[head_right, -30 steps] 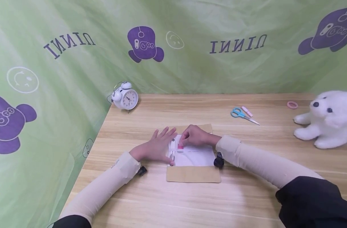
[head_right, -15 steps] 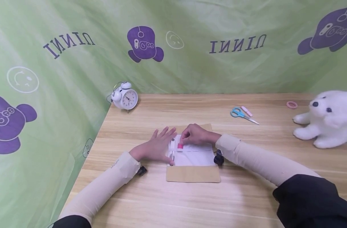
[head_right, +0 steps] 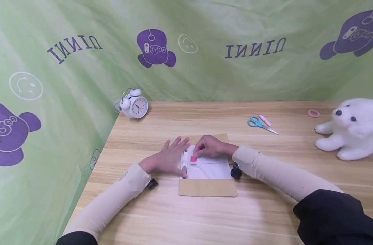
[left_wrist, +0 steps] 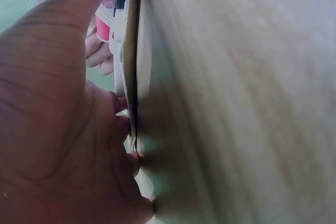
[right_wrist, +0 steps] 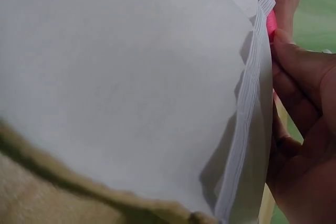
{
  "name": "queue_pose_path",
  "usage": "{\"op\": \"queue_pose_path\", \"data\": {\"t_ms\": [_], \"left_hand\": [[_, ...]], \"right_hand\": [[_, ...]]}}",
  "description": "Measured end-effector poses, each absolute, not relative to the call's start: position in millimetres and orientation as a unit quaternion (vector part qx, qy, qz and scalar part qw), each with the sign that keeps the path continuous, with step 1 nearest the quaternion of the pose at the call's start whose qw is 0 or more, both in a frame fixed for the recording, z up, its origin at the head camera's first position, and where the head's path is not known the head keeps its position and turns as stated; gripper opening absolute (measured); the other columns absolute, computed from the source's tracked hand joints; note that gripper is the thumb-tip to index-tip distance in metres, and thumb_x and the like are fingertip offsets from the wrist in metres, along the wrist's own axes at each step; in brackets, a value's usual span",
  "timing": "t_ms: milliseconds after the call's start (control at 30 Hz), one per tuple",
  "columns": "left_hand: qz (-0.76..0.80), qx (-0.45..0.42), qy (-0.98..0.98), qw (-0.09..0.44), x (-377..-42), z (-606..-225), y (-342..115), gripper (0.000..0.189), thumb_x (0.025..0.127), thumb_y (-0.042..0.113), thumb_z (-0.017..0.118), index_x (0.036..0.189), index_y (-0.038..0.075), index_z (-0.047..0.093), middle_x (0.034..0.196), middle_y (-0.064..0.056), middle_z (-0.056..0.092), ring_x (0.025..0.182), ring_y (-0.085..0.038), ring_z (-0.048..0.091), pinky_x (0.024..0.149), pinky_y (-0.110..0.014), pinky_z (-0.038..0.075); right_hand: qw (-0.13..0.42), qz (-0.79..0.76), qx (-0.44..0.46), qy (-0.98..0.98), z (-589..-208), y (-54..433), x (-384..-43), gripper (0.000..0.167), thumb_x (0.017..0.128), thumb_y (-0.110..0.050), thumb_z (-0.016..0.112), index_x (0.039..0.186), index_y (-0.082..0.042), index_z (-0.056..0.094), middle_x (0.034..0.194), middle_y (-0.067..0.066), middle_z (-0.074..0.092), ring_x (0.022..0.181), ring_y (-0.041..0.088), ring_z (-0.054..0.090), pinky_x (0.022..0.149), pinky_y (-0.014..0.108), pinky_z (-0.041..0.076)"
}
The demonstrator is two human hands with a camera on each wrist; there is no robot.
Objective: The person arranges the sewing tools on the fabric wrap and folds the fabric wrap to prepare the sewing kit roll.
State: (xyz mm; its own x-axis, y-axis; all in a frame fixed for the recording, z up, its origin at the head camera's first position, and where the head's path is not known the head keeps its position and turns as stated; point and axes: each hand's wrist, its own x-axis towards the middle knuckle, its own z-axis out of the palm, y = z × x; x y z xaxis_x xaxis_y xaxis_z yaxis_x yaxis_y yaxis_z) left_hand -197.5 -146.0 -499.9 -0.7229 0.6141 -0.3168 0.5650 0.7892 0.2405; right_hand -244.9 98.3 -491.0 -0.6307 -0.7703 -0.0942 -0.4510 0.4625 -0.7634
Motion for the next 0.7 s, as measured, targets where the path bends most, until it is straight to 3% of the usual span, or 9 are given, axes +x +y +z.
{"op": "queue_pose_path", "data": {"t_ms": [467, 700], "left_hand": [[0.049, 0.317, 0.927, 0.195, -198.3, -498.6, -145.7, 0.128, 0.072, 0.087, 0.059, 0.163, 0.019, 0.001, 0.170, 0.004, -0.014, 0.158, -0.028, -0.015, 0.123, -0.066, 0.000], [0.050, 0.318, 0.926, 0.196, -197.9, -499.2, -146.4, 0.128, 0.072, 0.087, 0.059, 0.163, 0.019, 0.000, 0.170, 0.003, -0.015, 0.157, -0.027, -0.016, 0.123, -0.065, -0.001]], "right_hand": [[0.216, -0.386, -0.378, 0.813, -493.4, 96.1, -245.2, 0.005, 0.086, -0.012, 0.078, 0.090, -0.012, 0.081, 0.090, 0.002, 0.078, 0.082, 0.008, 0.063, 0.076, 0.019, 0.051], [0.195, -0.419, -0.384, 0.799, -495.1, 94.0, -240.9, 0.007, 0.087, -0.012, 0.076, 0.092, -0.014, 0.081, 0.095, 0.001, 0.078, 0.092, 0.012, 0.068, 0.085, 0.023, 0.053]]}}
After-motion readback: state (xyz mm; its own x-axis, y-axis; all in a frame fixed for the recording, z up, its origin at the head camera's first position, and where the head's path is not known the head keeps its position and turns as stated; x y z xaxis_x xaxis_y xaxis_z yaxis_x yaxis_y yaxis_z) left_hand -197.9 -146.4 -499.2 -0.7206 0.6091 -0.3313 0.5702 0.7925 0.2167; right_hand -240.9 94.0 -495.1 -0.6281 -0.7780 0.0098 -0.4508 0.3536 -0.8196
